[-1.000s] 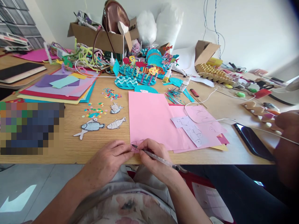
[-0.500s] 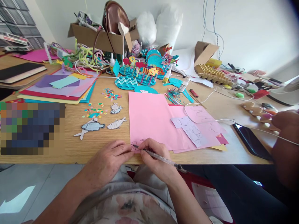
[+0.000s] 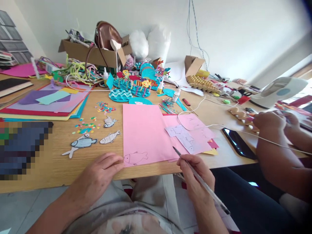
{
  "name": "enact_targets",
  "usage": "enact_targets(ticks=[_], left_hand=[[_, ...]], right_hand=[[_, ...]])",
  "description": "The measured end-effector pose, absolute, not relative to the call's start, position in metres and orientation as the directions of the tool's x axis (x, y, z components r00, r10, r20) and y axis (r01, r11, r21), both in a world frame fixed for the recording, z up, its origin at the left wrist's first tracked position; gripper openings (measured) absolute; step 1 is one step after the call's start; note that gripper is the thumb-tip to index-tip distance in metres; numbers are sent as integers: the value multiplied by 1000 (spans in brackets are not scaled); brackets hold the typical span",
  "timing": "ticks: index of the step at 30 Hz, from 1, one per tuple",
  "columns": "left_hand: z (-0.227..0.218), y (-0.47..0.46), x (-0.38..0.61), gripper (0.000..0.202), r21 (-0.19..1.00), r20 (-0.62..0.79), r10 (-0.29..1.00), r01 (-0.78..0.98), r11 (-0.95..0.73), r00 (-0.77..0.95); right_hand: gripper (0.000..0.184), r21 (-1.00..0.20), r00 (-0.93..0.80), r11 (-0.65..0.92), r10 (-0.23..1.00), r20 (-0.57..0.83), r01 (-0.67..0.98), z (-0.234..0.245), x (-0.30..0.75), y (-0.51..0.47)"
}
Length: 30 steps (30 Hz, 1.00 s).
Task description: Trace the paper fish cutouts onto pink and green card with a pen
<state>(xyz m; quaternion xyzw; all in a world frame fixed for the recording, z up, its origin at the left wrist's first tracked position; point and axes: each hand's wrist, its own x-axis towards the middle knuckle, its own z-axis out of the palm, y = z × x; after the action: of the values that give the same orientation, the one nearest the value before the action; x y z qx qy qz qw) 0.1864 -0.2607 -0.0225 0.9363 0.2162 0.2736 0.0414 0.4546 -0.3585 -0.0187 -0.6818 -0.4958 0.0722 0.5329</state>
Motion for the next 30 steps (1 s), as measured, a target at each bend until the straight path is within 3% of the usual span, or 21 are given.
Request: enact_targets(ticks=[6, 9, 13, 23, 30], left_hand=[[-17, -258, 193, 24, 117, 525, 396, 397, -910, 754], [-16, -260, 207, 26, 74, 485, 364, 378, -923, 795], [-13, -257, 220, 26, 105, 378, 387, 376, -921, 841], [-17, -241, 222, 22, 176, 240, 436, 403, -898, 868], [-7, -227, 205, 24, 90, 264, 471, 465, -881, 842]], right_hand=[[15, -658, 345, 43, 824, 449, 752, -29, 469, -362], [18, -536, 201, 111, 849, 489, 837, -31, 477, -357], [26, -415, 30, 197, 876, 481, 888, -33, 492, -346], [23, -430, -43, 220, 922, 386, 876, -32, 494, -327], [23, -387, -98, 244, 928, 360, 889, -25, 491, -318]])
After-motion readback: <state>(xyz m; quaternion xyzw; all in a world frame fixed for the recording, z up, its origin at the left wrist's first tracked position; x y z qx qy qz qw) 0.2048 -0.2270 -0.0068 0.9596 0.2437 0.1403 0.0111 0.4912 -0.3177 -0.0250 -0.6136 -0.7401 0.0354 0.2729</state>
